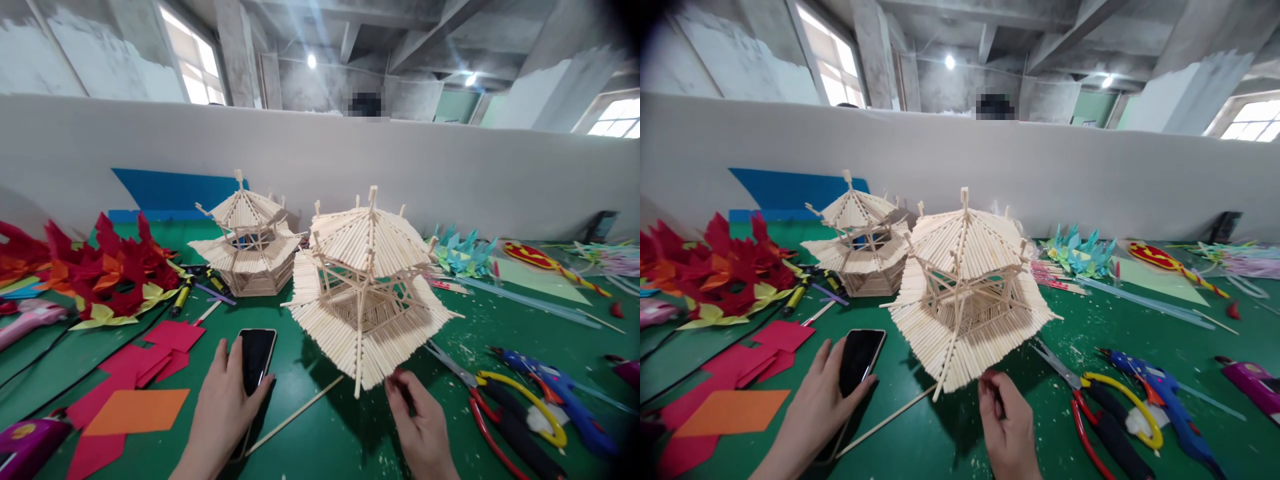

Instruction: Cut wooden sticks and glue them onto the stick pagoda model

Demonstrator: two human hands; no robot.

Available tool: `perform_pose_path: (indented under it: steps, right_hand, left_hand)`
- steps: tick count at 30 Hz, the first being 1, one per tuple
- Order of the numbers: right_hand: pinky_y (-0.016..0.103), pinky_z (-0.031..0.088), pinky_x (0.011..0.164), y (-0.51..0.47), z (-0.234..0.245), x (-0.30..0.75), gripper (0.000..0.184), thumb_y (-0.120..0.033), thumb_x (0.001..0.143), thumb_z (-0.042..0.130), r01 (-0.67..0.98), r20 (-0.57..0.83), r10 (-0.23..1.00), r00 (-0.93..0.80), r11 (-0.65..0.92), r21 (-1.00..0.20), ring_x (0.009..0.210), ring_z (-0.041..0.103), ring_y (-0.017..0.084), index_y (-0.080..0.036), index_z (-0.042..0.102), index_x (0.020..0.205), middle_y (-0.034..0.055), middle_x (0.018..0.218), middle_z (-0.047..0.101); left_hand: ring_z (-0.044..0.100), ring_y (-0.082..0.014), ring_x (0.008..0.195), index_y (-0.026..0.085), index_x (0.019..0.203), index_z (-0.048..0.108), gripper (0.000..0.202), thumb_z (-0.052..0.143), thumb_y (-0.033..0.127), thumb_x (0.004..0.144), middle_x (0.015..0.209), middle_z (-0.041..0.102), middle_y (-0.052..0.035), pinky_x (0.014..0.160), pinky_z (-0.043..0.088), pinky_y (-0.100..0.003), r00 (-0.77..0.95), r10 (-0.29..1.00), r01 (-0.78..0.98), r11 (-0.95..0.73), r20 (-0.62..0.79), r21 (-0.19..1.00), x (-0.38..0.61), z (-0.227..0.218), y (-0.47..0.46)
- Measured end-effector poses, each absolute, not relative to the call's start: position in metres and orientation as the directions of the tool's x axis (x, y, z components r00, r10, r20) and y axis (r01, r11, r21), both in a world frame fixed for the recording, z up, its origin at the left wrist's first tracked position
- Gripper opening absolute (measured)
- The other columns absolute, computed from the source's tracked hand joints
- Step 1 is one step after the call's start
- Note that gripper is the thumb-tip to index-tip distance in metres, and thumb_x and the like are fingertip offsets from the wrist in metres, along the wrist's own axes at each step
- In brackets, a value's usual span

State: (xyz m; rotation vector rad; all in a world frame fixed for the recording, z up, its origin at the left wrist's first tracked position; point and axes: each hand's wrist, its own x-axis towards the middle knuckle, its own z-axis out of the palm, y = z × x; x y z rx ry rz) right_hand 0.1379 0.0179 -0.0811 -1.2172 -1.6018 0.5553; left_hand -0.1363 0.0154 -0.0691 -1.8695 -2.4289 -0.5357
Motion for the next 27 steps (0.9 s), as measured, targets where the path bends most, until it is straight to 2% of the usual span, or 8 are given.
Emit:
perform_pose_path:
  steps: [3,6,9,14,18,22,24,27]
  right_hand:
    - [0.018,0.049,0.055,0.019,-0.088,0.138,0.017,-0.028,0.083,0.045,0.439,0.392,0.92,-0.009,0.356,-0.825,0.06,0.059,0.013,-0.015,0.055,0.09,0.0049,0.073,0.063]
    - [0.018,0.049,0.059,0.021,-0.092,0.139,0.019,-0.028,0.083,0.045,0.447,0.369,0.929,0.0,0.33,-0.831,0.068,0.06,0.014,-0.015,0.054,0.094,0.0065,0.08,0.063]
    - [0.019,0.047,0.06,0.022,-0.092,0.142,0.018,-0.028,0.083,0.045,0.469,0.351,0.936,0.03,0.296,-0.832,0.069,0.058,0.014,-0.016,0.054,0.093,0.006,0.082,0.062]
    - [0.021,0.046,0.061,0.025,-0.092,0.149,0.018,-0.029,0.083,0.045,0.492,0.323,0.942,0.094,0.238,-0.837,0.071,0.056,0.016,-0.017,0.053,0.093,0.006,0.083,0.062]
    - [0.023,0.046,0.063,0.025,-0.091,0.152,0.021,-0.031,0.084,0.044,0.488,0.31,0.945,0.11,0.22,-0.845,0.076,0.057,0.017,-0.017,0.053,0.097,0.0075,0.089,0.063]
    - [0.022,0.045,0.061,0.023,-0.092,0.149,0.02,-0.032,0.083,0.045,0.48,0.301,0.95,0.086,0.226,-0.848,0.071,0.056,0.016,-0.017,0.053,0.094,0.0054,0.083,0.062]
    - [0.021,0.045,0.06,0.021,-0.093,0.146,0.019,-0.032,0.084,0.045,0.473,0.299,0.952,0.064,0.235,-0.849,0.07,0.056,0.016,-0.017,0.053,0.093,0.0046,0.081,0.062]
    - [0.021,0.045,0.061,0.019,-0.091,0.141,0.02,-0.032,0.084,0.044,0.46,0.298,0.954,0.016,0.258,-0.85,0.072,0.057,0.016,-0.017,0.054,0.094,0.0041,0.08,0.062]
  left_hand:
    - [0.037,-0.038,0.119,0.004,0.121,0.039,0.06,0.047,0.043,0.076,0.131,0.033,-0.0263,0.092,0.037,-0.05,-0.215,0.915,0.932,0.089,0.34,0.351,-0.128,-0.063,0.017]
    - [0.046,-0.0321,0.112,0.01,0.109,0.051,0.044,0.049,0.039,0.076,0.12,0.047,-0.0203,0.091,0.039,-0.048,-0.14,0.908,0.868,-0.079,0.395,0.491,-0.11,-0.057,0.024]
    - [0.053,-0.0266,0.104,0.011,0.103,0.054,0.035,0.048,0.034,0.077,0.111,0.055,-0.0172,0.087,0.045,-0.042,-0.062,0.926,0.83,-0.16,0.373,0.535,-0.091,-0.056,0.031]
    - [0.056,-0.0242,0.102,0.01,0.104,0.054,0.033,0.048,0.031,0.078,0.108,0.058,-0.0165,0.086,0.047,-0.037,0.01,0.933,0.794,-0.225,0.359,0.564,-0.076,-0.061,0.034]
    - [0.055,-0.0223,0.102,0.013,0.101,0.056,0.03,0.045,0.03,0.079,0.107,0.058,-0.0137,0.085,0.047,-0.034,-0.013,0.925,0.806,-0.215,0.38,0.552,-0.082,-0.062,0.027]
    - [0.057,-0.0184,0.094,0.01,0.1,0.054,0.032,0.032,0.028,0.086,0.101,0.058,-0.0137,0.08,0.047,-0.029,-0.101,0.908,0.851,-0.133,0.406,0.508,-0.099,-0.052,0.025]
    - [0.056,-0.0211,0.09,0.009,0.098,0.055,0.031,0.035,0.029,0.084,0.097,0.059,-0.0137,0.076,0.046,-0.033,-0.087,0.916,0.895,-0.101,0.392,0.434,-0.104,-0.045,0.026]
    - [0.053,-0.0319,0.091,0.01,0.089,0.061,0.029,0.047,0.032,0.077,0.092,0.061,-0.0156,0.075,0.039,-0.047,-0.009,0.943,0.961,-0.084,0.334,0.262,-0.103,-0.038,0.027]
